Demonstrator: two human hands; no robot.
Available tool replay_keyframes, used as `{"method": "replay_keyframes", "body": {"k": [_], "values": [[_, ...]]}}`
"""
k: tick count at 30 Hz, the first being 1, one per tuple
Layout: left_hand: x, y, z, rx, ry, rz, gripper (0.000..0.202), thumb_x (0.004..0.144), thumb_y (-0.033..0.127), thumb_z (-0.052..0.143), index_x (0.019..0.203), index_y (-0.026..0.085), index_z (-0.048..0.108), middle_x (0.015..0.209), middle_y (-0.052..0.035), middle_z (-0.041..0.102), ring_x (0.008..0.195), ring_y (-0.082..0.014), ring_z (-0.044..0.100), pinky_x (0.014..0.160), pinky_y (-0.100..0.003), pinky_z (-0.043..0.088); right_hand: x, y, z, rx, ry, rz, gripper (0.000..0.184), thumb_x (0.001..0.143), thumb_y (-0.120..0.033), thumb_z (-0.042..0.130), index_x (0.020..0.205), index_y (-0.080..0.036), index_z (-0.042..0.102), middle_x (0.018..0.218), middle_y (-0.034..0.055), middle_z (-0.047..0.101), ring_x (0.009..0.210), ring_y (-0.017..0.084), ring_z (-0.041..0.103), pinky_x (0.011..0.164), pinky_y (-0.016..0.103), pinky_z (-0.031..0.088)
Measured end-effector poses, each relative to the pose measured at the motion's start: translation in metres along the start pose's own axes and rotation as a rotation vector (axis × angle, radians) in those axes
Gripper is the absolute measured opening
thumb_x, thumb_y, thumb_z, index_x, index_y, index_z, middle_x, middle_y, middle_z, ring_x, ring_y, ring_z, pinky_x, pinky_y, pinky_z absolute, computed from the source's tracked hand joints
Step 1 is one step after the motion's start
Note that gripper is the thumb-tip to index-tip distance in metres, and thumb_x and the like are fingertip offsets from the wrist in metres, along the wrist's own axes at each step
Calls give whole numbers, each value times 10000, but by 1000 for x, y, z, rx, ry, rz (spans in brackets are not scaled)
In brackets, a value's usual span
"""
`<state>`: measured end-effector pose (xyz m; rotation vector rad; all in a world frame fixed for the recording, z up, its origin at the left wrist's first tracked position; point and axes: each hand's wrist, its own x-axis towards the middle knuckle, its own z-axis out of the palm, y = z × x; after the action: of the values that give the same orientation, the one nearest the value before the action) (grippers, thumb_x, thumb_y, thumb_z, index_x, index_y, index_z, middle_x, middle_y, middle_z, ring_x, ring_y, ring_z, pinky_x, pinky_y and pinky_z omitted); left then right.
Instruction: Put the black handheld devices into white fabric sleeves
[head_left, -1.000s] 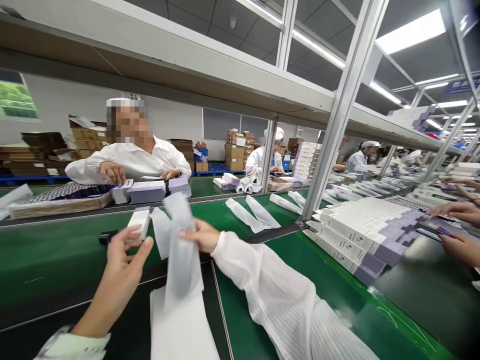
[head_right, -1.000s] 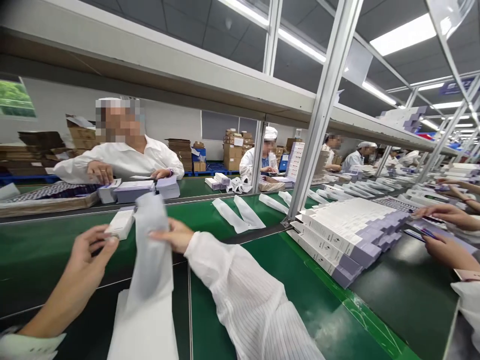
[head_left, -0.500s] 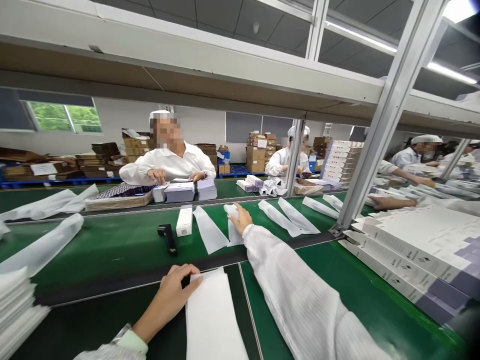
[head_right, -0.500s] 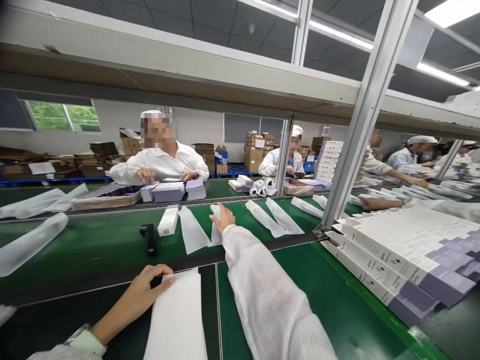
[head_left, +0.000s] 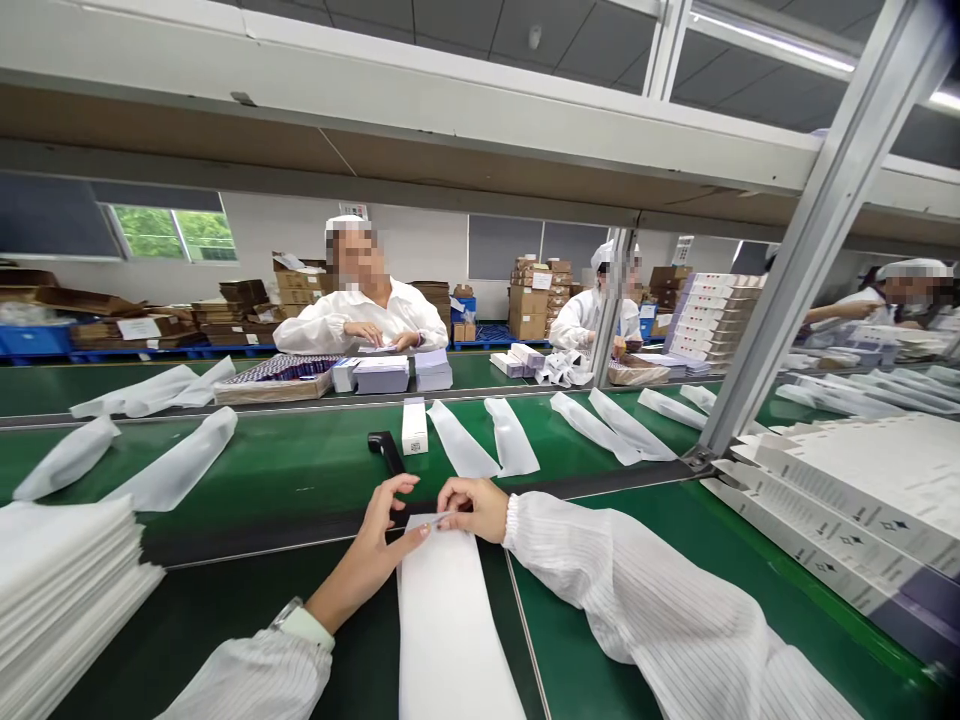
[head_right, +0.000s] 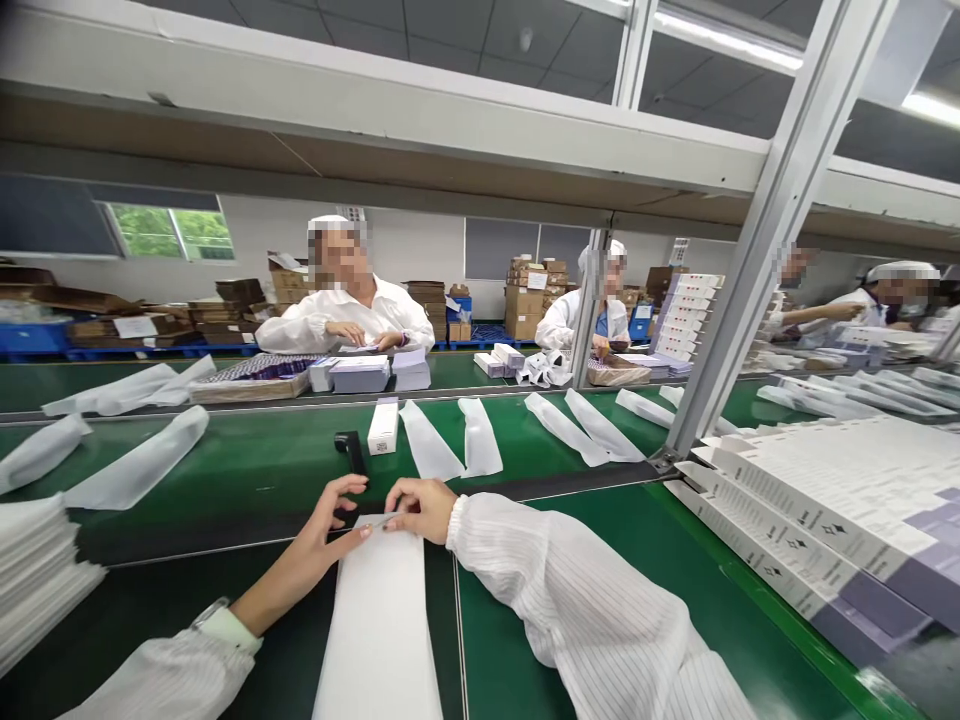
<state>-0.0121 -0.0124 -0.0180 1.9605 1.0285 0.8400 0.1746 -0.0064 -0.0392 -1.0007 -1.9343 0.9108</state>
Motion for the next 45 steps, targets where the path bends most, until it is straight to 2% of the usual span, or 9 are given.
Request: {"method": "replay_keyframes", "body": {"k": [5,10,15,19,22,25,32,40,45], "values": [[6,5,-5,-44,-320,25,228,721,414,485,675,201,554,877,-31,459,974,-215,375,805,-297,337,2,-3,-7,54,-191,-36,212,616,-346,621,650,-146,558,889,40,576,762,125,529,668,235,404],[7,6,-6,-379,-279,36,292,745,372,469,551,154,477,807,-14,425,725,-140,435,630,-232,360,16,-9,-20,116,-294,25,295,647,-415,567,567,-132,549,954,54,552,854,146,519,734,239,402],[7,-1,-1,-404,-226,-32,250,751,363,480,617,151,469,637,22,391,588,-102,390,559,-216,321,61,3,-12,-265,175,159,343,725,-477,450,767,-155,558,738,42,564,731,160,529,685,301,409],[9,-7,3,-305,-152,-35,223,729,370,518,669,160,470,641,32,373,611,-98,366,558,-198,299,94,18,11,-442,327,291,370,621,-329,624,945,-190,511,951,94,534,955,271,459,812,431,327],[9,-7,3,-286,-144,-50,237,731,384,511,677,157,470,661,25,374,622,-102,363,553,-196,296,105,24,17,-337,337,338,415,632,-150,601,1022,-195,466,983,99,527,1008,272,439,848,444,302],[8,-5,2,-286,-135,-59,235,738,393,497,706,163,467,678,24,372,632,-104,368,563,-196,303,106,21,6,-192,331,339,458,738,-170,483,1165,-185,319,909,74,548,887,201,536,778,373,398],[4,7,1,-276,-130,-35,220,770,397,447,721,182,449,697,30,351,638,-102,344,559,-182,286,68,-22,-26,760,204,113,861,607,-164,631,1225,-386,75,801,-26,515,698,185,602,598,353,473],[-2,20,5,-286,-141,31,195,763,369,470,722,180,447,690,32,331,646,-101,327,576,-187,278,49,-43,-22,856,111,72,953,574,-165,669,1208,-445,15,778,-54,506,655,161,605,623,355,473],[0,29,6,-334,-88,42,199,765,366,468,714,175,441,710,23,339,651,-103,327,575,-193,284,44,-44,-22,833,93,99,809,594,-253,657,1199,-379,135,787,-37,531,660,178,602,554,317,471]]}}
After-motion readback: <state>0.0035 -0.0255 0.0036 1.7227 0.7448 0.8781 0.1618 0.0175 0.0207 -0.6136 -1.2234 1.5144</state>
